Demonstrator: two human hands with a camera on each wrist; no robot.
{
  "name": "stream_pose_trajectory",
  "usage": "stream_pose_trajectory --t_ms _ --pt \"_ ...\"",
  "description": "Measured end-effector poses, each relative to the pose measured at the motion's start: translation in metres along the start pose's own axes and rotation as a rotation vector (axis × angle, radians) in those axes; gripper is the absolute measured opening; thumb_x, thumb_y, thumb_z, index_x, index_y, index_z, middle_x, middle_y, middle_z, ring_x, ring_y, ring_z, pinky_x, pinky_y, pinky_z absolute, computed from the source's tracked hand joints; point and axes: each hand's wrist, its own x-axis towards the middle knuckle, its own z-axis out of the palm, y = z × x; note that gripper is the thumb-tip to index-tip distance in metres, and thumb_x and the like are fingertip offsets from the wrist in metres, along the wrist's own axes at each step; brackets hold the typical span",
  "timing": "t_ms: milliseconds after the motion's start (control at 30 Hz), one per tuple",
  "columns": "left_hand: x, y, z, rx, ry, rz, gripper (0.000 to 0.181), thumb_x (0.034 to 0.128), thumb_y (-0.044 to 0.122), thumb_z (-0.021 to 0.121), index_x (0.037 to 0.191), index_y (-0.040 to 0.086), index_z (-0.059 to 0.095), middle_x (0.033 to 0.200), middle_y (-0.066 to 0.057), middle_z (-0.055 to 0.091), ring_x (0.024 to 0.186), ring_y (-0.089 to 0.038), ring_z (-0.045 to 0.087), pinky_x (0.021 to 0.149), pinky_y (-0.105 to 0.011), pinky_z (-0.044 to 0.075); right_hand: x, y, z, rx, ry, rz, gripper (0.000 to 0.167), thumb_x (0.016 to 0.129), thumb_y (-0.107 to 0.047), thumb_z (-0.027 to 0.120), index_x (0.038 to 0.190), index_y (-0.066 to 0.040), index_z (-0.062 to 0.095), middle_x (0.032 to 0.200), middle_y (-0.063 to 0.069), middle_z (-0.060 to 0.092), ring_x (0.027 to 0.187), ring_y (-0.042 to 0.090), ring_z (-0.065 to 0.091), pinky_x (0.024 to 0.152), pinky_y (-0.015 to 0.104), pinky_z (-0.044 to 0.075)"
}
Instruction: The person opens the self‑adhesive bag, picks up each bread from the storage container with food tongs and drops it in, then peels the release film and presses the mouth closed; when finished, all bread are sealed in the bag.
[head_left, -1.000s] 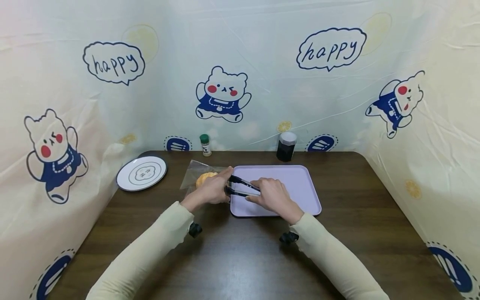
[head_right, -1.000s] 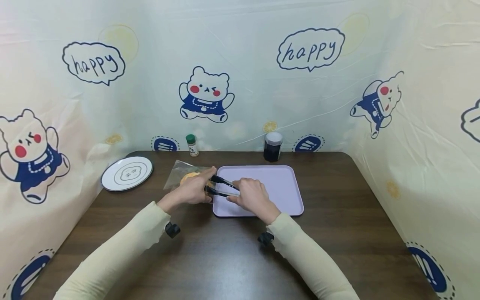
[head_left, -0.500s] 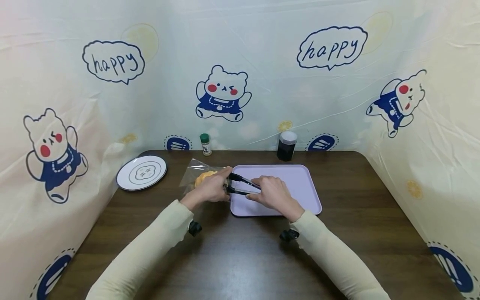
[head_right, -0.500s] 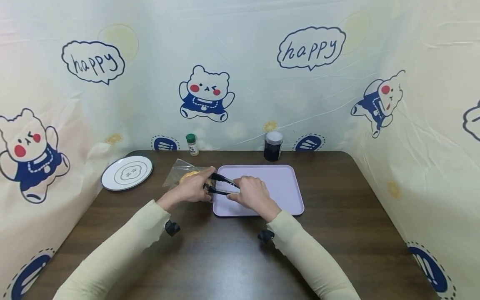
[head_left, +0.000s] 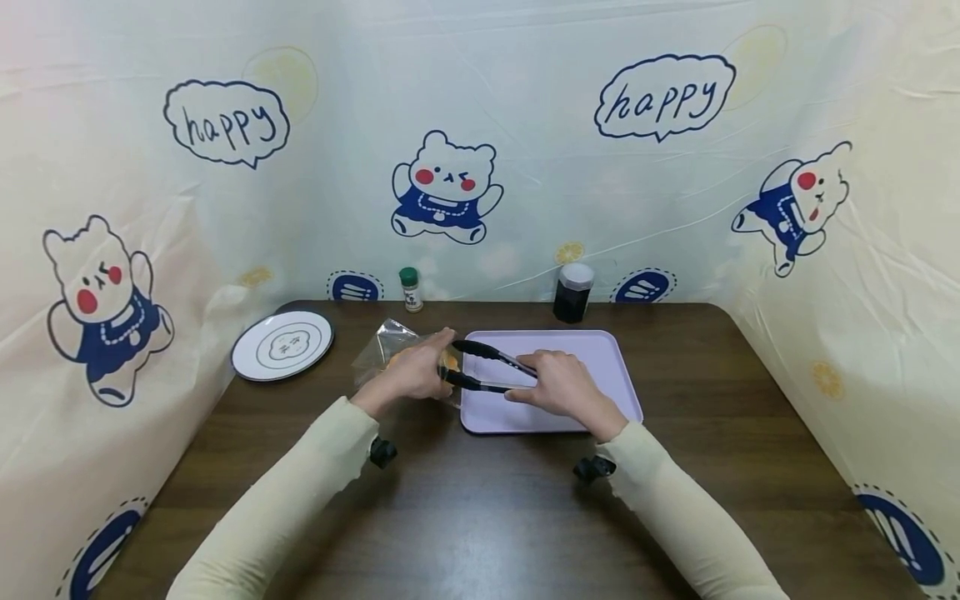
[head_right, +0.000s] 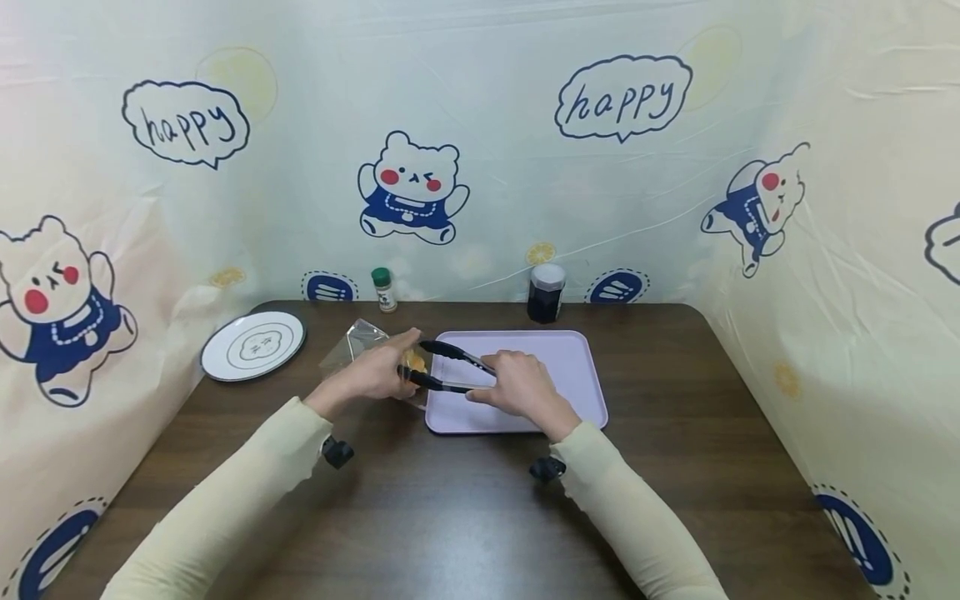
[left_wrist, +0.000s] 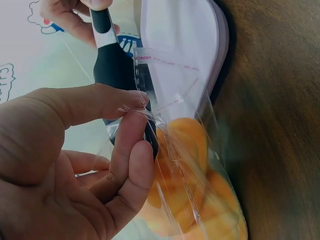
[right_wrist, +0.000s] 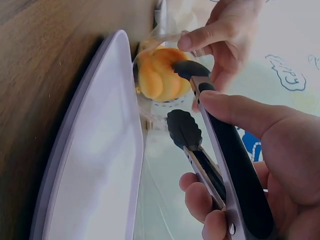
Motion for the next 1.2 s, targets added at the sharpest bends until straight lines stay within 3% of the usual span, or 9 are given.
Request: stream_pose_trajectory --t_ms 167,333,567,833,1000,1200 --pt "0.000 -0.002 0.000 -0.034 -0.001 0.008 0.102 0.0776 0.017 0.082 0.160 0.019 0.023 0.169 -0.005 0.016 0.150 -0.036 0.031 0.117 -0.058 0.033 -0.003 0.006 -0.003 0.013 -0.011 -0.012 0.071 0.078 -0.059 0.077 0.132 -0.014 0.066 0.122 0.007 0.071 0.090 0.019 0.061 0.082 0.040 0.054" --pt "0.000 -0.005 -0.004 -0.067 -0.008 0.015 0.104 0.0773 0.015 0.082 0.160 0.016 0.020 0.169 -0.006 0.016 0.150 -0.036 0.029 0.120 -0.055 0.029 -0.006 0.011 -0.007 0.037 -0.019 -0.019 0.073 0.078 -0.059 0.077 0.133 -0.013 0.065 0.130 0.010 0.068 0.112 0.026 0.066 0.097 0.047 0.053" --pt "-0.001 -0.009 -0.008 -0.043 0.023 0.051 0.103 0.0753 0.017 0.082 0.159 0.006 0.021 0.167 -0.012 0.018 0.148 -0.037 0.033 0.119 -0.052 0.033 -0.011 0.023 -0.014 0.098 -0.058 -0.004 0.076 0.078 -0.061 0.076 0.136 -0.013 0.063 0.137 0.012 0.064 0.125 0.032 0.061 0.105 0.052 0.049" --pt "-0.001 -0.010 -0.010 -0.042 0.034 0.005 0.103 0.0752 0.019 0.080 0.159 0.005 0.021 0.167 -0.014 0.020 0.146 -0.039 0.035 0.120 -0.054 0.031 -0.019 0.049 -0.024 0.205 -0.045 0.022 0.079 0.077 -0.062 0.076 0.137 -0.013 0.062 0.138 0.012 0.063 0.123 0.029 0.061 0.099 0.051 0.052" --pt "-0.002 -0.008 -0.012 -0.056 0.023 -0.003 0.104 0.0749 0.017 0.081 0.159 0.005 0.020 0.167 -0.015 0.019 0.148 -0.037 0.032 0.121 -0.055 0.029 -0.024 0.070 -0.030 0.227 -0.051 0.105 0.083 0.076 -0.065 0.075 0.140 -0.015 0.059 0.142 0.014 0.059 0.118 0.030 0.058 0.094 0.050 0.051" --pt "-0.001 -0.008 -0.013 -0.070 0.008 -0.016 0.104 0.0759 0.017 0.080 0.159 0.007 0.020 0.168 -0.013 0.017 0.148 -0.036 0.034 0.120 -0.055 0.030 -0.031 0.100 -0.036 0.224 -0.032 0.240 0.091 0.079 -0.068 0.070 0.145 -0.009 0.051 0.147 0.022 0.052 0.130 0.043 0.050 0.103 0.059 0.044"
